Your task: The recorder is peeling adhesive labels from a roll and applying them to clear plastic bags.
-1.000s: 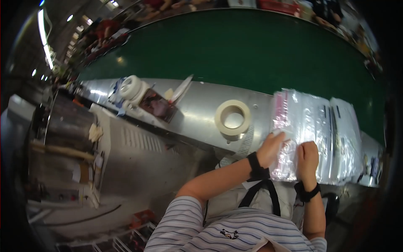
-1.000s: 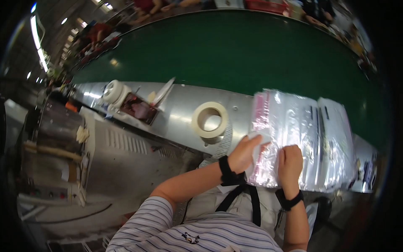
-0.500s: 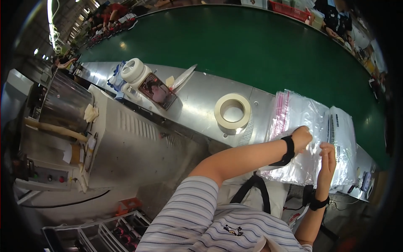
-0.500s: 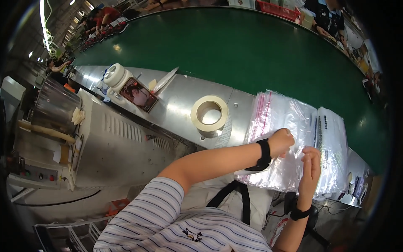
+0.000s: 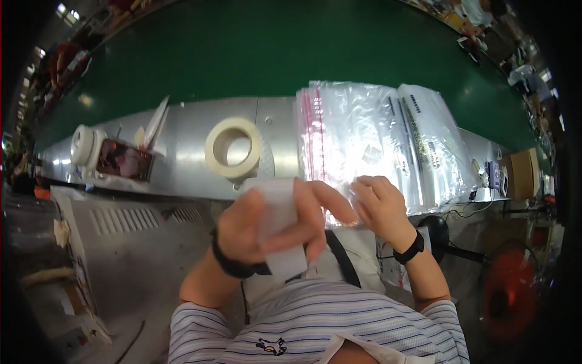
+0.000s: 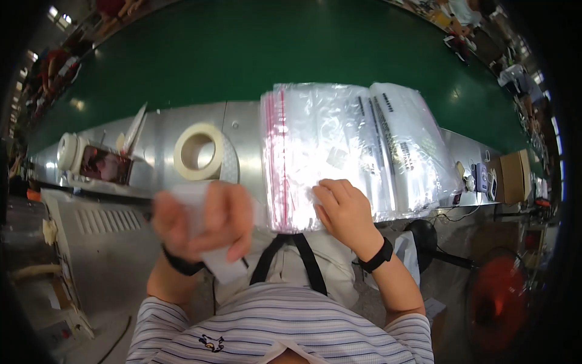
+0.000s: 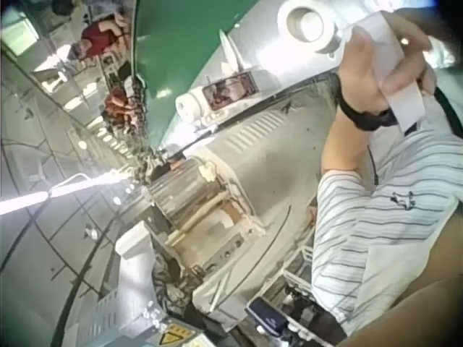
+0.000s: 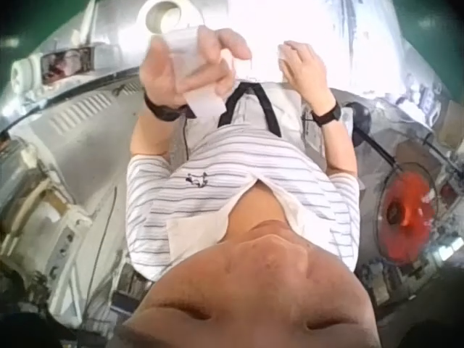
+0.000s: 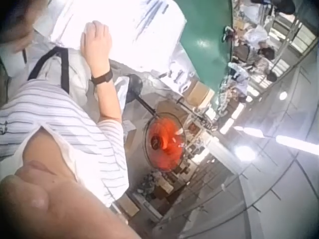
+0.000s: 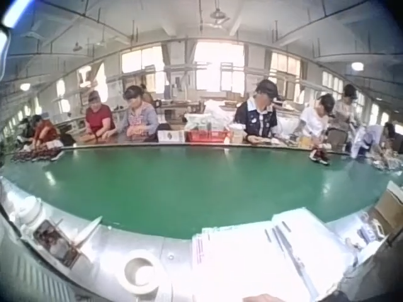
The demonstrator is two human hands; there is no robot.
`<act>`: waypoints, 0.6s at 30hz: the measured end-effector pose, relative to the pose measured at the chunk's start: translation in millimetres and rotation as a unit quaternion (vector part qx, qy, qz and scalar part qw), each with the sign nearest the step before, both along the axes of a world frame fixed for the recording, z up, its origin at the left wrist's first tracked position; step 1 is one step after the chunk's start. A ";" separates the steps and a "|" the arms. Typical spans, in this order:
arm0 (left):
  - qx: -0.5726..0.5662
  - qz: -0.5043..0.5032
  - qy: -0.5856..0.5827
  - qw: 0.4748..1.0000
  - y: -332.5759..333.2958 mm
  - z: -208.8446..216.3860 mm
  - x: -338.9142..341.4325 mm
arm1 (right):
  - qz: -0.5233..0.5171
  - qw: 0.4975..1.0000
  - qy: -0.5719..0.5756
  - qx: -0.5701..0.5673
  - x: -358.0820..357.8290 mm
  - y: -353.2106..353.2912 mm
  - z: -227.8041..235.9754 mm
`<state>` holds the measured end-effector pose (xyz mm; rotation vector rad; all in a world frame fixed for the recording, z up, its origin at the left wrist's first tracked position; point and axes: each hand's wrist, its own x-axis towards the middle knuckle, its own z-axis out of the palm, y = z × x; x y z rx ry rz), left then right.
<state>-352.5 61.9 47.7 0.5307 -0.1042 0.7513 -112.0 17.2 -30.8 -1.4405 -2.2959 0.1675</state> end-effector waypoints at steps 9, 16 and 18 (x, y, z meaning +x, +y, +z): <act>0.083 -0.015 -0.145 0.986 -47.4 30.4 -50.3 | 0.000 0.999 -0.025 0.031 -31.4 8.3 -3.8; 0.022 -0.059 -0.110 0.992 -27.4 36.8 -75.1 | -0.209 0.848 0.428 -0.233 6.1 18.0 -8.3; 0.027 -0.032 -0.074 0.996 -25.8 36.1 -70.2 | -0.250 0.827 0.474 -0.171 41.9 27.4 7.7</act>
